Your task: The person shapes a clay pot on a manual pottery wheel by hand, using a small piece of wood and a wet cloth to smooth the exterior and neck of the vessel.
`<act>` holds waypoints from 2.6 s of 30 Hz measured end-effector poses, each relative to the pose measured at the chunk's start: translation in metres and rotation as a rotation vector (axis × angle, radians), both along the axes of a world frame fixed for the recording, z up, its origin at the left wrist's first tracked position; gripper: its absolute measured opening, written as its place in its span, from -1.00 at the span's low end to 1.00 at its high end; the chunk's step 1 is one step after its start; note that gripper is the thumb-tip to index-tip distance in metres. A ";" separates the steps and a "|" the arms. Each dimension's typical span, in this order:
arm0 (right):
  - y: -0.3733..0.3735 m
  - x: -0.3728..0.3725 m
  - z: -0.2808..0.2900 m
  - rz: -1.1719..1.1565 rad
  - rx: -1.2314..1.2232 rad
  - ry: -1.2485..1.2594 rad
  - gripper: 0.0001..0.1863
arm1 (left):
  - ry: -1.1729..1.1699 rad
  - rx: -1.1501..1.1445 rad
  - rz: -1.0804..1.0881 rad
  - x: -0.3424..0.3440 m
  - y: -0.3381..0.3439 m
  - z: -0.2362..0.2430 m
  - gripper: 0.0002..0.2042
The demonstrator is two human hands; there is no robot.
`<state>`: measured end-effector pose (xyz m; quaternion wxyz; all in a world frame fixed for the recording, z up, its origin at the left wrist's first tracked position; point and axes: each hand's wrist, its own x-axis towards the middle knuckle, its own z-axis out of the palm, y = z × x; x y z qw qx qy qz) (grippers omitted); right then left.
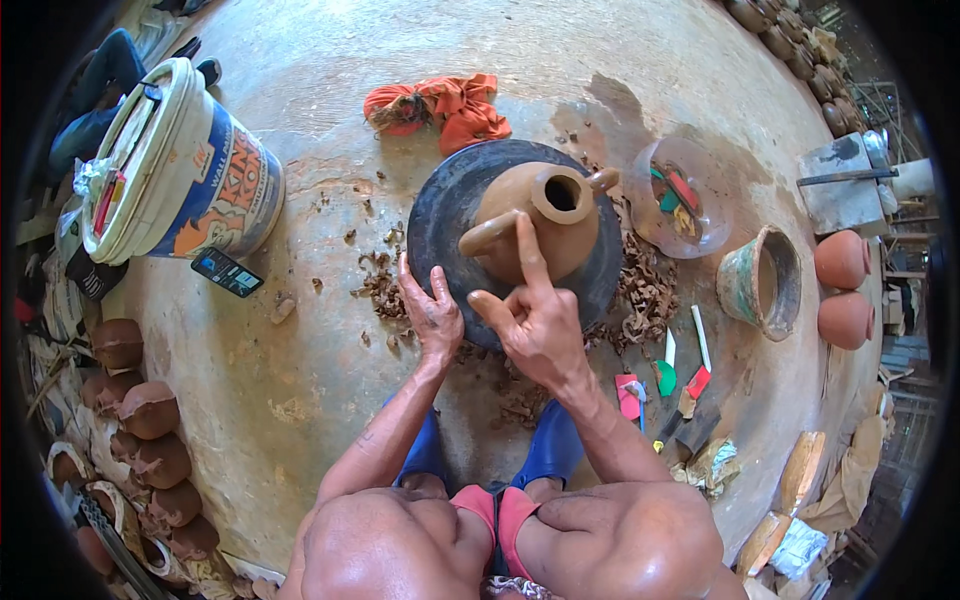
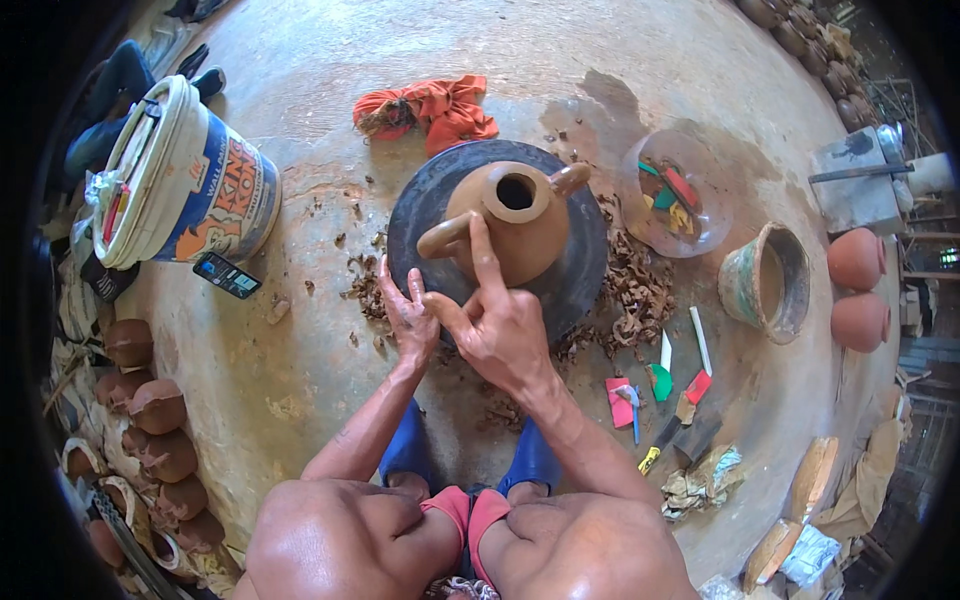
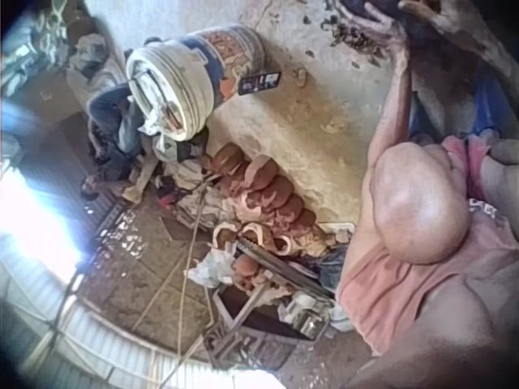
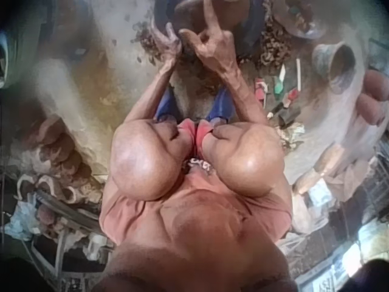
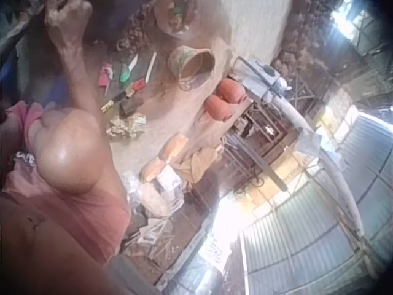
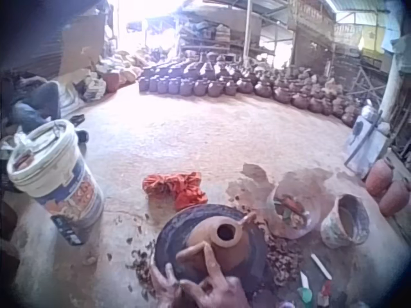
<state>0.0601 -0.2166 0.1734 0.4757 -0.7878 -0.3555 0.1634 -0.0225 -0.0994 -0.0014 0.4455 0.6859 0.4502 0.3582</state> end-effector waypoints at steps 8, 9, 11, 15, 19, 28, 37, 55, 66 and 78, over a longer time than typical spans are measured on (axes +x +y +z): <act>-0.025 -0.014 -0.019 0.034 -0.040 -0.014 -0.23 | 0.046 0.017 -0.006 0.002 -0.001 -0.006 -0.39; -0.027 -0.008 -0.016 -0.022 0.063 -0.224 -0.40 | 0.034 -0.002 -0.006 0.001 -0.002 -0.005 -0.38; -0.027 0.001 -0.003 -0.105 0.204 -0.430 -0.71 | 0.038 -0.016 0.001 -0.001 -0.003 -0.003 -0.38; -0.005 0.010 0.027 -0.069 0.099 -0.373 -0.50 | 0.077 0.006 0.021 -0.005 0.000 -0.002 -0.42; 0.006 0.010 0.024 0.052 -0.234 -0.246 -0.16 | 0.100 0.005 0.016 -0.001 0.000 0.000 -0.41; 0.018 0.008 0.031 0.231 -0.431 -0.769 -0.32 | 0.045 -0.014 0.015 -0.003 0.002 -0.001 -0.37; 0.005 0.018 0.032 0.141 -0.105 -0.741 -0.64 | 0.029 -0.006 0.005 -0.002 0.004 -0.006 -0.38; -0.045 0.007 0.018 -0.035 0.046 -0.371 -0.92 | 0.046 -0.017 -0.051 -0.001 0.021 -0.006 -0.40; -0.037 0.105 -0.016 -0.603 0.255 -0.296 -0.68 | 0.143 0.040 -0.240 0.009 0.069 0.014 -0.41; -0.011 0.113 -0.021 -0.622 0.294 -0.033 -0.57 | 0.218 0.022 -0.257 0.012 0.071 0.005 -0.43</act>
